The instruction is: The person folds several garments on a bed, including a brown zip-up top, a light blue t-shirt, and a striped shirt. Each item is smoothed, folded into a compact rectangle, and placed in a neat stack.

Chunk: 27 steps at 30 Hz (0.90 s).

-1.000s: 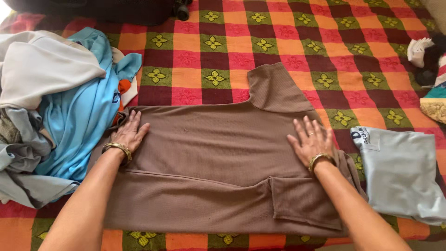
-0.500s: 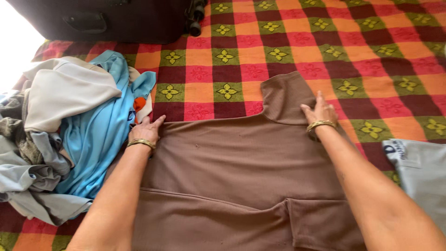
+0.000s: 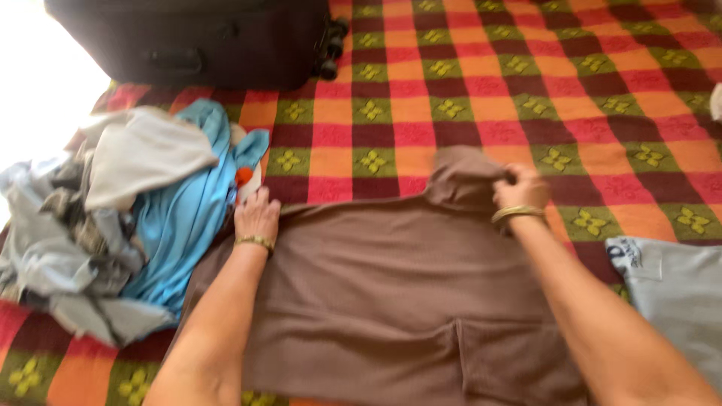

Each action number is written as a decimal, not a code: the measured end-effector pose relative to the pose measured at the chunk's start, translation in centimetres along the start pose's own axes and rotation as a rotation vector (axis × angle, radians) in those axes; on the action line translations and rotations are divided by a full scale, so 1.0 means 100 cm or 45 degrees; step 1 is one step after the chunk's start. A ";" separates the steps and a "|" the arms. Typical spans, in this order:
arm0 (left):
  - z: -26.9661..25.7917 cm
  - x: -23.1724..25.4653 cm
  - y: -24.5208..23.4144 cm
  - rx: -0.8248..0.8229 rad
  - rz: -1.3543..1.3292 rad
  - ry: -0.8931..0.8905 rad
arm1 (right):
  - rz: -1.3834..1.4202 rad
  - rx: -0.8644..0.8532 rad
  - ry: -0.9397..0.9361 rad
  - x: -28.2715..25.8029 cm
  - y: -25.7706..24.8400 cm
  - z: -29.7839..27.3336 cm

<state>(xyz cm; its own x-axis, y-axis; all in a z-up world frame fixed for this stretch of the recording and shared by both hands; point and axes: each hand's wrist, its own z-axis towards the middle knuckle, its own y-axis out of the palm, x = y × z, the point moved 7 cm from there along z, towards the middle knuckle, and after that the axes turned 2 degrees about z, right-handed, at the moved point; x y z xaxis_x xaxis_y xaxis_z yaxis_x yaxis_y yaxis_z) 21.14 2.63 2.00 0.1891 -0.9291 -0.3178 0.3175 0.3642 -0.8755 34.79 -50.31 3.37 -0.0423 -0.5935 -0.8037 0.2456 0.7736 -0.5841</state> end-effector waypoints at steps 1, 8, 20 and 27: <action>-0.001 0.000 -0.011 0.065 0.010 0.058 | 0.291 -0.044 0.057 0.008 -0.007 -0.007; -0.121 -0.037 -0.087 0.285 -0.029 0.226 | -0.293 -0.183 -0.532 0.083 -0.107 -0.154; -0.141 -0.070 -0.097 0.270 -0.183 -0.033 | -0.778 -0.320 -0.485 0.018 -0.107 -0.208; -0.178 -0.089 -0.134 0.272 -0.200 0.039 | 0.114 -0.372 -0.680 0.064 -0.150 -0.204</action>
<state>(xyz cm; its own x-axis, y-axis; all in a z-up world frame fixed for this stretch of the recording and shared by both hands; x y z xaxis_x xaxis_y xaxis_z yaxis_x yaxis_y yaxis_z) -1.34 4.90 10.11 0.0948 -0.9757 -0.1978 0.5306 0.2176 -0.8192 11.12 -61.20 4.74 0.4757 -0.4941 -0.7278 -0.0532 0.8097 -0.5845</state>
